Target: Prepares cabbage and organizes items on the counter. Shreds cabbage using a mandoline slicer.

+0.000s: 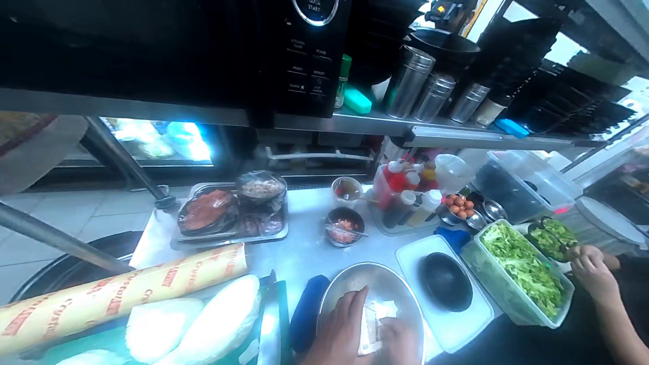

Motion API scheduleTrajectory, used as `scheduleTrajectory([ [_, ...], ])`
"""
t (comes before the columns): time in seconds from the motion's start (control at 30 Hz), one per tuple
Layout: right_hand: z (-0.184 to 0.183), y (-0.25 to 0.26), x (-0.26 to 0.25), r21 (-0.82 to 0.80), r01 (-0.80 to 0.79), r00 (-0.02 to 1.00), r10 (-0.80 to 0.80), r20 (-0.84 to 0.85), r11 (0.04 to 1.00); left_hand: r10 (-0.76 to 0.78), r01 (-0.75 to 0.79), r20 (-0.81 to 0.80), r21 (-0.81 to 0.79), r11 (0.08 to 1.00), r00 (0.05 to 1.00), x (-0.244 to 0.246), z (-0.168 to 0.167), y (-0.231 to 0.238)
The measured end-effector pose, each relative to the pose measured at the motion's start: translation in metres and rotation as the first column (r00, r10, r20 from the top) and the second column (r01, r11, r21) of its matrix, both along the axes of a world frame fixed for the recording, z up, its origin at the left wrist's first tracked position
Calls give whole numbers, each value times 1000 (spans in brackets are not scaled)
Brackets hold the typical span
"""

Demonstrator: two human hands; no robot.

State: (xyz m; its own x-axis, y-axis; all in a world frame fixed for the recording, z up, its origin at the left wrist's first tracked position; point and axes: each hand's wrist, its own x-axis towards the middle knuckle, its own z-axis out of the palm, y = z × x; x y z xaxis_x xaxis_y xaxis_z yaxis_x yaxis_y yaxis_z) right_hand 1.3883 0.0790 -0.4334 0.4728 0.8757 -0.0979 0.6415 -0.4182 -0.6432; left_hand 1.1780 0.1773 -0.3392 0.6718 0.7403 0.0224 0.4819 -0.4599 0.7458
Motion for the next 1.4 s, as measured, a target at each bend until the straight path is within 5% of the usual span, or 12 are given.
scheduleTrajectory([
  [0.17,29,2,-15,117,-43,998,47,-31,992,12,-12,6,3,1000,1000,-1,0,0],
  [0.3,-14,-3,10,-25,45,997,-46,-54,999,-8,8,-3,-6,1000,1000,0,4,0],
  [0.5,-18,7,28,-96,130,931,-155,-330,987,-18,18,-8,-27,999,1000,0,5,1],
  [0.67,-15,17,52,-197,147,628,-246,-738,969,-35,35,11,-3,999,999,3,3,4],
  [0.83,-16,28,65,-223,62,397,-229,-889,973,-67,67,-2,8,998,998,8,10,9],
  [1.07,-18,38,50,-312,33,530,-282,-800,949,-109,109,-91,-3,994,990,13,22,17],
  [1.13,-26,38,45,-346,89,498,-343,-797,934,-122,123,-111,0,992,986,14,24,20],
  [1.27,-30,30,44,-329,204,88,-352,-932,922,-128,127,-117,-17,992,985,9,24,24],
  [1.4,-23,16,42,-212,280,-289,-128,-949,936,-117,116,-106,-18,993,987,1,21,28],
])
